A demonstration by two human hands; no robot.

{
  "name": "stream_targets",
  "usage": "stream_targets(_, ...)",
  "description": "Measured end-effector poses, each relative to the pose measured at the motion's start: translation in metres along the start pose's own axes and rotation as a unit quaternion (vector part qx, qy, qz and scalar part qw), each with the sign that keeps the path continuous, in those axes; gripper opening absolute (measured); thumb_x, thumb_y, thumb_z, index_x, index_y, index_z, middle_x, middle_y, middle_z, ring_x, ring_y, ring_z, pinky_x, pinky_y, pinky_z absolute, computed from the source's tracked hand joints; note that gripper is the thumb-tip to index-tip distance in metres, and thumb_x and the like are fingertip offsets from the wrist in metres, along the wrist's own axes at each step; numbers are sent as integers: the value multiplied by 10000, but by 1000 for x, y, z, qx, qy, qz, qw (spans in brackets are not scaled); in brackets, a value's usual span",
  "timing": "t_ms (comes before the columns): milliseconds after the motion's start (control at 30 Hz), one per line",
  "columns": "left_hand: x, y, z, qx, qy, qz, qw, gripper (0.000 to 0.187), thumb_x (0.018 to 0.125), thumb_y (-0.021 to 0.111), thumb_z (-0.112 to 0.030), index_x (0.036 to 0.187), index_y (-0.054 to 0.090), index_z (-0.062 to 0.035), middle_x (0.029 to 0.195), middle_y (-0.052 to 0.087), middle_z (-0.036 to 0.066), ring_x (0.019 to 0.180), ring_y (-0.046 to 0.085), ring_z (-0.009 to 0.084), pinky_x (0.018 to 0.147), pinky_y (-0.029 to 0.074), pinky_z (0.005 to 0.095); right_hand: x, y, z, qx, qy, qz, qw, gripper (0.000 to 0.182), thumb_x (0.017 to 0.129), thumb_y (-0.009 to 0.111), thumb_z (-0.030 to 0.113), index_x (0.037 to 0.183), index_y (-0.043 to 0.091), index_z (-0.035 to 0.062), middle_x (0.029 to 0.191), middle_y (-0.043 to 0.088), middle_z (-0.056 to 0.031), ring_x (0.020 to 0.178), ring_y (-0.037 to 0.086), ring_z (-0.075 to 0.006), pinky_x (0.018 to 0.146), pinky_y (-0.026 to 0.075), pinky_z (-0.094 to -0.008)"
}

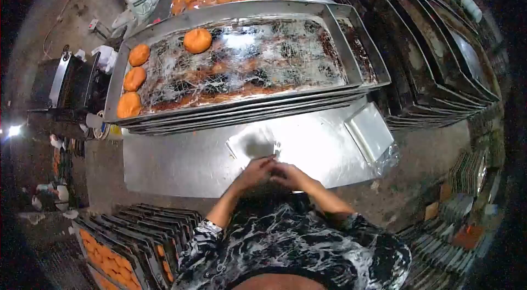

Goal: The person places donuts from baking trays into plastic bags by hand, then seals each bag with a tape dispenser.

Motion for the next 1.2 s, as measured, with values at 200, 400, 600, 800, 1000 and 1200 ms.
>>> stream_targets(200, -13, 33, -32, 140, 19, -120, 983, 129, 756, 607, -135, 765, 600, -6, 665, 586, 37, 594, 533, 137, 564, 440, 268, -49, -26, 17, -71, 141, -132, 979, 175, 813, 535, 144, 756, 422, 24, 641, 543, -170, 566, 563, -272, 528, 442, -354)
stream_targets(400, -47, 31, -139, 207, 435, -209, 851, 92, 679, 613, -29, 769, 595, -29, 690, 500, 76, 680, 506, 224, 600, 421, 302, 1, -29, 39, 450, 271, -217, 822, 306, 880, 406, 173, 1168, 409, 71, 597, 543, -44, 412, 473, -97, 385, 394, -198)
stream_targets(600, -54, -64, -163, -268, 362, -239, 860, 436, 776, 554, -96, 1181, 392, -78, 970, 508, 100, 783, 497, 189, 740, 446, 319, 114, -34, 184, 705, -115, -43, 698, 613, 786, 481, 454, 1273, 318, 119, 1234, 427, -100, 1065, 460, -205, 884, 394, -377)
stream_targets(800, -111, -223, -123, -531, 290, -325, 727, 437, 885, 407, -216, 1258, 269, -36, 1103, 420, 112, 976, 472, 225, 932, 348, 434, 257, -7, 209, -138, -139, -119, 973, 631, 796, 552, 262, 1245, 264, -74, 1193, 412, -253, 1058, 471, -305, 881, 384, -380)
stream_targets(1000, -169, -284, -130, -454, 425, -442, 646, 502, 883, 365, -217, 1306, 151, -53, 1156, 399, 151, 1130, 364, 328, 947, 286, 523, 440, -53, 129, -532, 80, -80, 839, 628, 725, 572, 485, 1142, 479, 24, 1180, 457, -197, 1107, 399, -353, 885, 360, -444)
stream_targets(1200, -148, -277, -127, -463, 438, -482, 601, 527, 832, 388, -134, 1287, 138, -41, 1191, 377, 236, 1125, 381, 360, 934, 309, 524, 230, 52, 250, -307, -456, -201, 811, 443, 619, 678, 295, 985, 584, 64, 1151, 499, -115, 939, 504, -287, 817, 393, -392)
Point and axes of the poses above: each hand's wrist, its own x-axis towards the middle knuckle, its own y-axis out of the palm, z = x × y, the point moved 5 cm from there along x, towards the middle knuckle
